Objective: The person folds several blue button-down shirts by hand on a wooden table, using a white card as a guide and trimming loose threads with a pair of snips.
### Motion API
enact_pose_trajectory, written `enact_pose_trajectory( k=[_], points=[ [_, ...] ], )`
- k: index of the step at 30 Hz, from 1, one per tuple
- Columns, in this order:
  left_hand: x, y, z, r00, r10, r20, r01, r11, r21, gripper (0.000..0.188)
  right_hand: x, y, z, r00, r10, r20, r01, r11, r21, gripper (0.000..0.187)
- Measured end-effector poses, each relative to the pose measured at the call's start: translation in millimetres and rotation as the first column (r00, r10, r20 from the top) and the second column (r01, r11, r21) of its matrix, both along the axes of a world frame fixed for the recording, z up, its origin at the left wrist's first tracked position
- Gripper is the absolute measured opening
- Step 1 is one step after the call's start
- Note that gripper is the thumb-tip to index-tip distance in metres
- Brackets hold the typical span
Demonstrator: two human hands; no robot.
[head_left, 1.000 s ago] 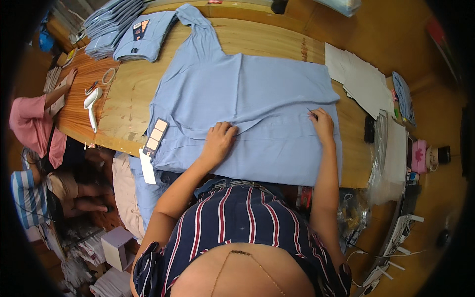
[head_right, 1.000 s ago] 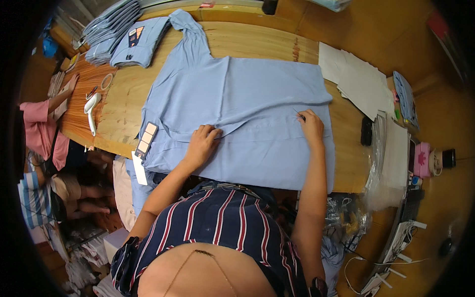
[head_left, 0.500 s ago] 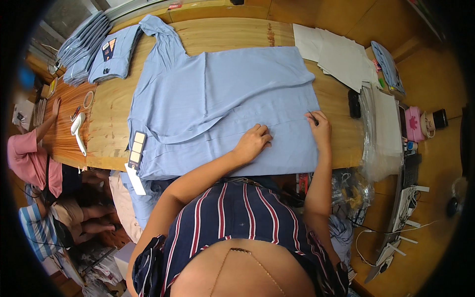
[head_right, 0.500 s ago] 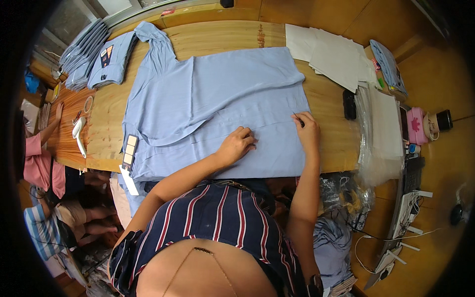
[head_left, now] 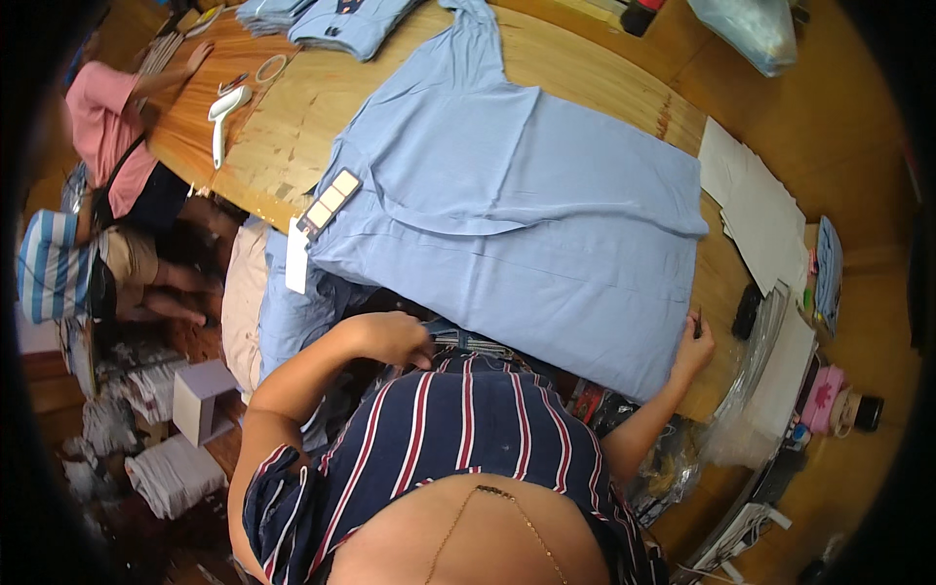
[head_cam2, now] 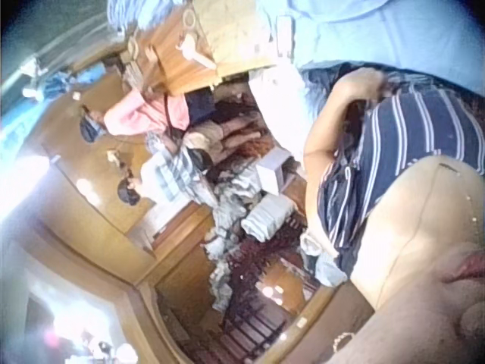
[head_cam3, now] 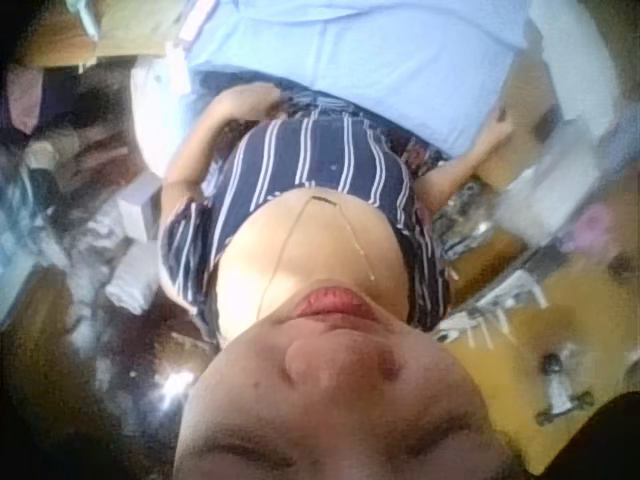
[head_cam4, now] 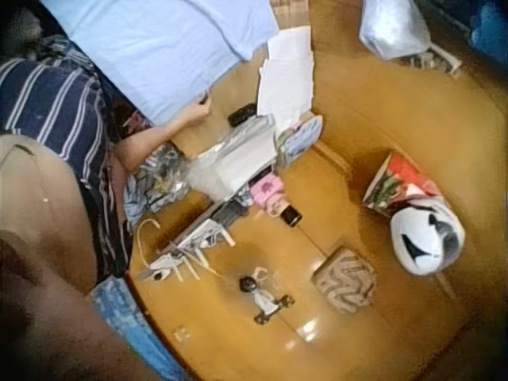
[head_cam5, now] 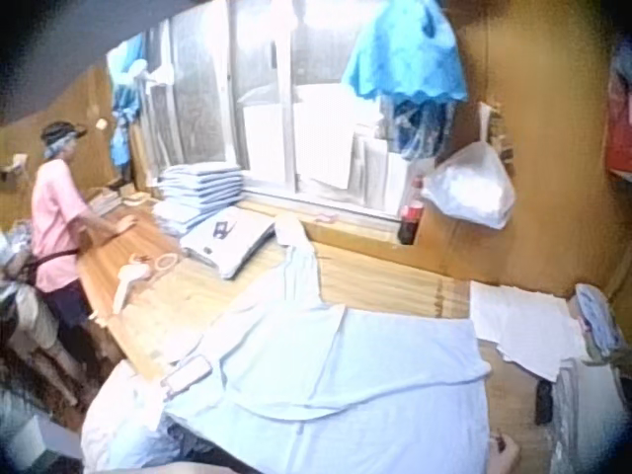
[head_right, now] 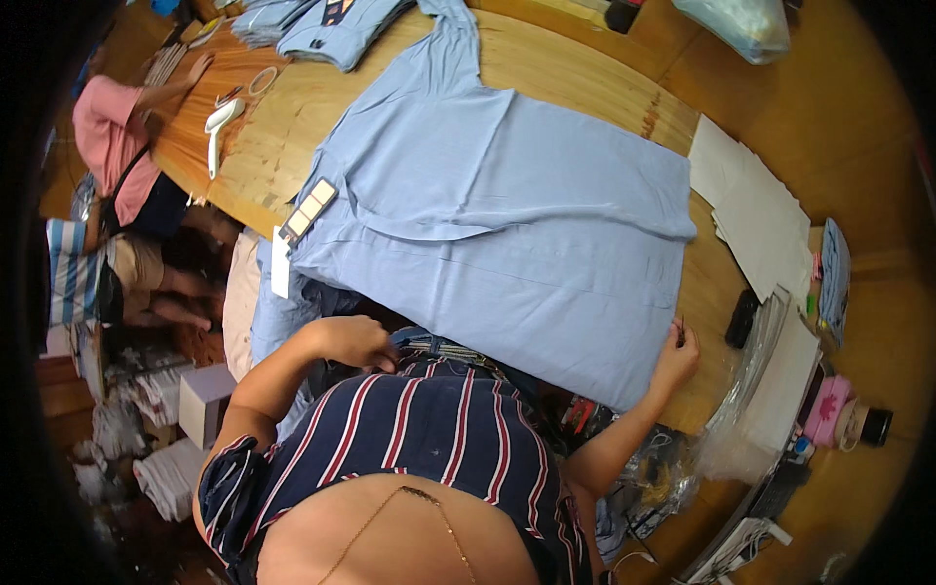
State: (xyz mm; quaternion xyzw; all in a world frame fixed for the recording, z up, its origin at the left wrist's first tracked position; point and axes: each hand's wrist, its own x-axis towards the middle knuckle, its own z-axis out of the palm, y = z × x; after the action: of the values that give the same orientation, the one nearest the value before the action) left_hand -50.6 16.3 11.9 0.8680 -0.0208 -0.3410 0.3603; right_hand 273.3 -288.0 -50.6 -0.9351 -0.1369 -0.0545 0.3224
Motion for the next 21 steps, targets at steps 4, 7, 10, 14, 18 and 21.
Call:
enact_pose_trajectory(
  k=[4,7,10,14,18,21],
  points=[
    [-25.4,9.2,10.8,0.861,0.443,0.25,-0.493,0.847,0.198,0.018,-12.2,42.0,7.8,0.917,0.397,-0.035,-0.387,0.909,0.153,0.012],
    [-15.8,19.1,18.3,0.648,0.587,0.486,-0.728,0.665,0.168,0.015,-34.4,90.9,13.1,0.807,0.589,-0.053,-0.587,0.808,0.04,0.01],
    [-14.3,25.1,14.6,0.639,0.57,0.516,-0.725,0.67,0.158,0.017,-41.7,103.1,12.7,0.782,0.603,-0.159,-0.615,0.788,-0.034,0.01],
    [-5.0,23.2,12.8,0.684,0.586,0.434,-0.675,0.734,0.075,0.018,-43.1,105.3,12.2,0.812,0.545,-0.208,-0.568,0.82,-0.07,0.015],
    [-6.2,31.4,17.7,0.696,0.608,0.382,-0.665,0.747,0.021,0.018,-32.6,72.5,5.0,0.848,0.511,-0.141,-0.497,0.859,0.12,0.016],
    [-23.9,54.8,25.9,0.649,0.681,0.34,-0.738,0.672,0.061,0.02,-20.8,-34.2,-3.6,0.967,0.127,-0.219,-0.091,0.982,0.168,0.019]
  ],
)
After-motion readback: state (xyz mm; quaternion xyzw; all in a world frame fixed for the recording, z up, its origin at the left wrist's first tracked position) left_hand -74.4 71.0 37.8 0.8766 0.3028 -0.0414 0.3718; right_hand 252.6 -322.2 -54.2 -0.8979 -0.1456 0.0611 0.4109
